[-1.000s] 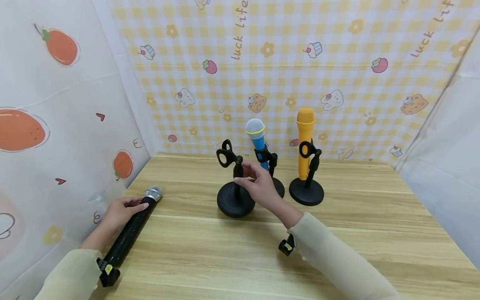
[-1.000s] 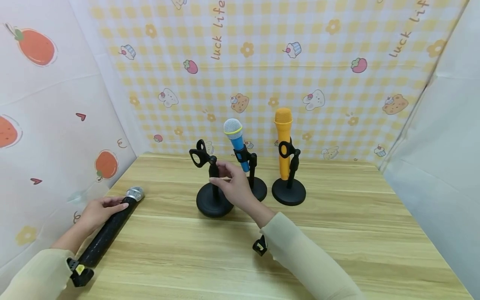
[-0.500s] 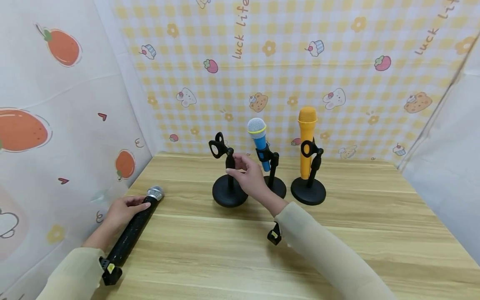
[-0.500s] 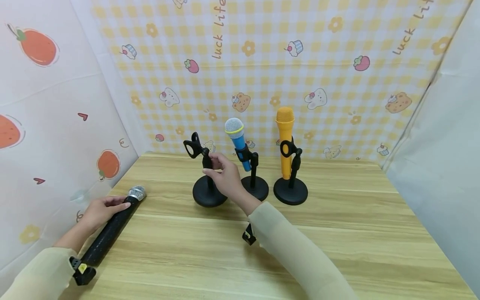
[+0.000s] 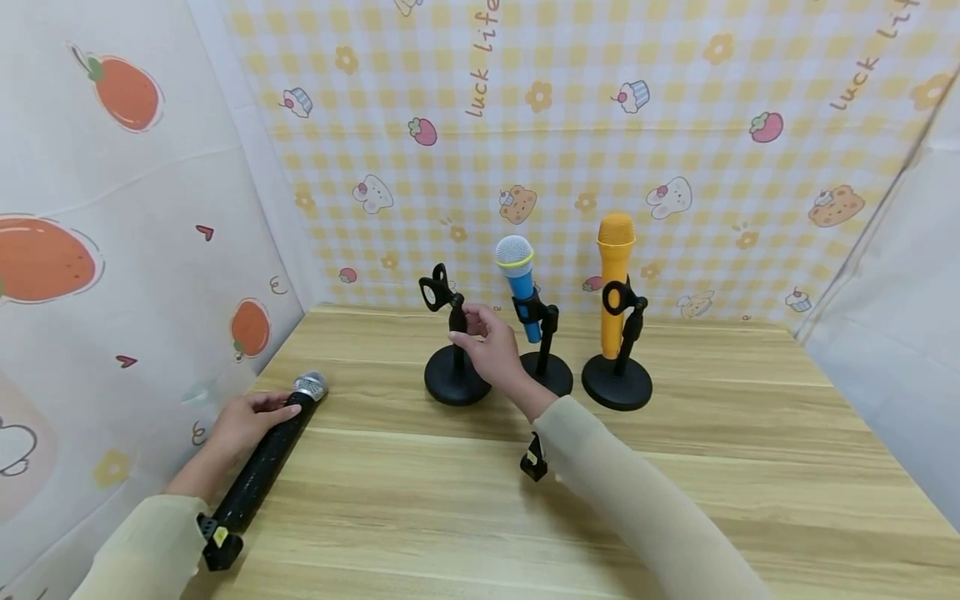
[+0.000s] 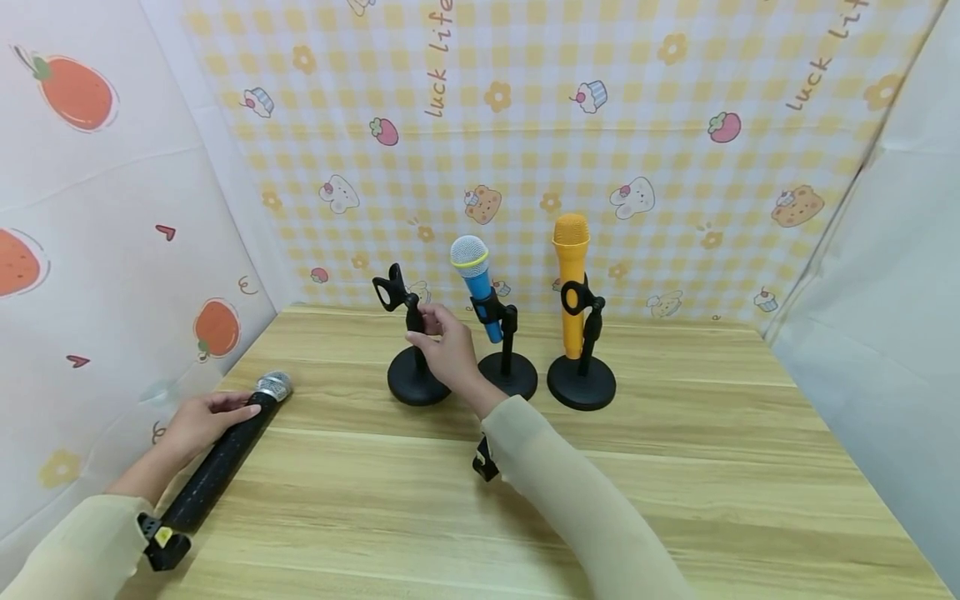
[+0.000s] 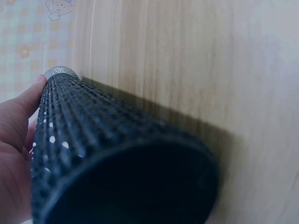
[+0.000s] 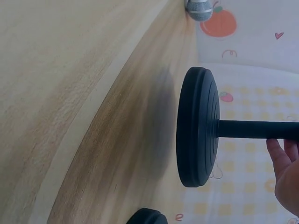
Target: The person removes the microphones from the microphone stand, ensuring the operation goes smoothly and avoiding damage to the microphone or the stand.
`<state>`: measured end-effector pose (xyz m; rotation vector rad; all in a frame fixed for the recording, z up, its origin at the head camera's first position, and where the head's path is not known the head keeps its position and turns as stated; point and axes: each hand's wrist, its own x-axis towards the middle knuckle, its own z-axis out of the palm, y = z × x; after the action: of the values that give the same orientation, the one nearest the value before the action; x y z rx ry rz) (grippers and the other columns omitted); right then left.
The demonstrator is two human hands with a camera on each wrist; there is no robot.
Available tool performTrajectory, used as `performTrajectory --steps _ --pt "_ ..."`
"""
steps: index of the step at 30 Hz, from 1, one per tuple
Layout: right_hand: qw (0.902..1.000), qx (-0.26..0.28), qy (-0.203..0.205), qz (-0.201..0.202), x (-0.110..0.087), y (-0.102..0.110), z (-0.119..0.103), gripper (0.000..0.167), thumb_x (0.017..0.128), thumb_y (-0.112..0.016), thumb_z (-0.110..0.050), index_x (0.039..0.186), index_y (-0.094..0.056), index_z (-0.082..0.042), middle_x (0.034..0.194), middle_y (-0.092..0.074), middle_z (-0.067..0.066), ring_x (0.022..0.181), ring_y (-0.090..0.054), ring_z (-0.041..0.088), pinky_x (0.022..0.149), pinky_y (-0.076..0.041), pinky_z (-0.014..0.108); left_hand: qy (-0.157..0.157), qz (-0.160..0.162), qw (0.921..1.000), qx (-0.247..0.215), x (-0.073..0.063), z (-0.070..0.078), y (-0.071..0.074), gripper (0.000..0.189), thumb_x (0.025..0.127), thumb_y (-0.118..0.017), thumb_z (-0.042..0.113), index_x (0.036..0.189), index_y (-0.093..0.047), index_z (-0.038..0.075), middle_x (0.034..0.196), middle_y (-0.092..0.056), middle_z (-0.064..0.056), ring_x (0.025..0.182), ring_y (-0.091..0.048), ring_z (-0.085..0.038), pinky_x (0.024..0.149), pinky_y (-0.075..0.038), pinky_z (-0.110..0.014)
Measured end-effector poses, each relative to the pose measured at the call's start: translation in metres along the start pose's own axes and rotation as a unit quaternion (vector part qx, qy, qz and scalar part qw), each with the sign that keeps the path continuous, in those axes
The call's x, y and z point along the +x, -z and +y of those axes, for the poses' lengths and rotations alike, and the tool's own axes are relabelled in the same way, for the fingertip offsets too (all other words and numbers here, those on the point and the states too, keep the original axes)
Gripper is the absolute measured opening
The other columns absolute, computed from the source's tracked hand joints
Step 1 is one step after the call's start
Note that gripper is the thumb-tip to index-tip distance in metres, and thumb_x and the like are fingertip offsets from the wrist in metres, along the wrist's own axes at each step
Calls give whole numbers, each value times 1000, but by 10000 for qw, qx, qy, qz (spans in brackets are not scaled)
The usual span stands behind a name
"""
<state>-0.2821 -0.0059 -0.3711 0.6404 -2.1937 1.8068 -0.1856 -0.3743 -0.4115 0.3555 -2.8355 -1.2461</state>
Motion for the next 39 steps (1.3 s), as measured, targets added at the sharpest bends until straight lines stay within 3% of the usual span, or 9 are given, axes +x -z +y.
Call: performTrajectory --steps 11,27,39 --pt "9996 -142 -228 63 8 -7 10 36 89 -71 -11 123 -59 -7 108 -64 6 99 -62 20 87 -52 34 -21 -82 9999 79 -1 2 1 64 93 -66 38 132 -51 -10 130 -51 -31 114 -49 -40 88 -45 -45" --pt "9961 -312 -659 504 25 -15 24 38 89 -72 -14 125 -60 -10 107 -62 6 98 -61 20 87 -51 35 -68 -94 9996 268 1 0 2 65 93 -66 39 131 -52 -11 130 -51 -32 114 -49 -43 89 -44 -48" --pt "9948 -428 -785 493 26 -17 27 39 90 -72 -13 126 -59 -10 108 -62 6 98 -61 21 85 -52 34 -42 -121 9997 214 1 1 2 65 93 -65 40 132 -52 -11 131 -51 -32 115 -49 -42 90 -43 -49"
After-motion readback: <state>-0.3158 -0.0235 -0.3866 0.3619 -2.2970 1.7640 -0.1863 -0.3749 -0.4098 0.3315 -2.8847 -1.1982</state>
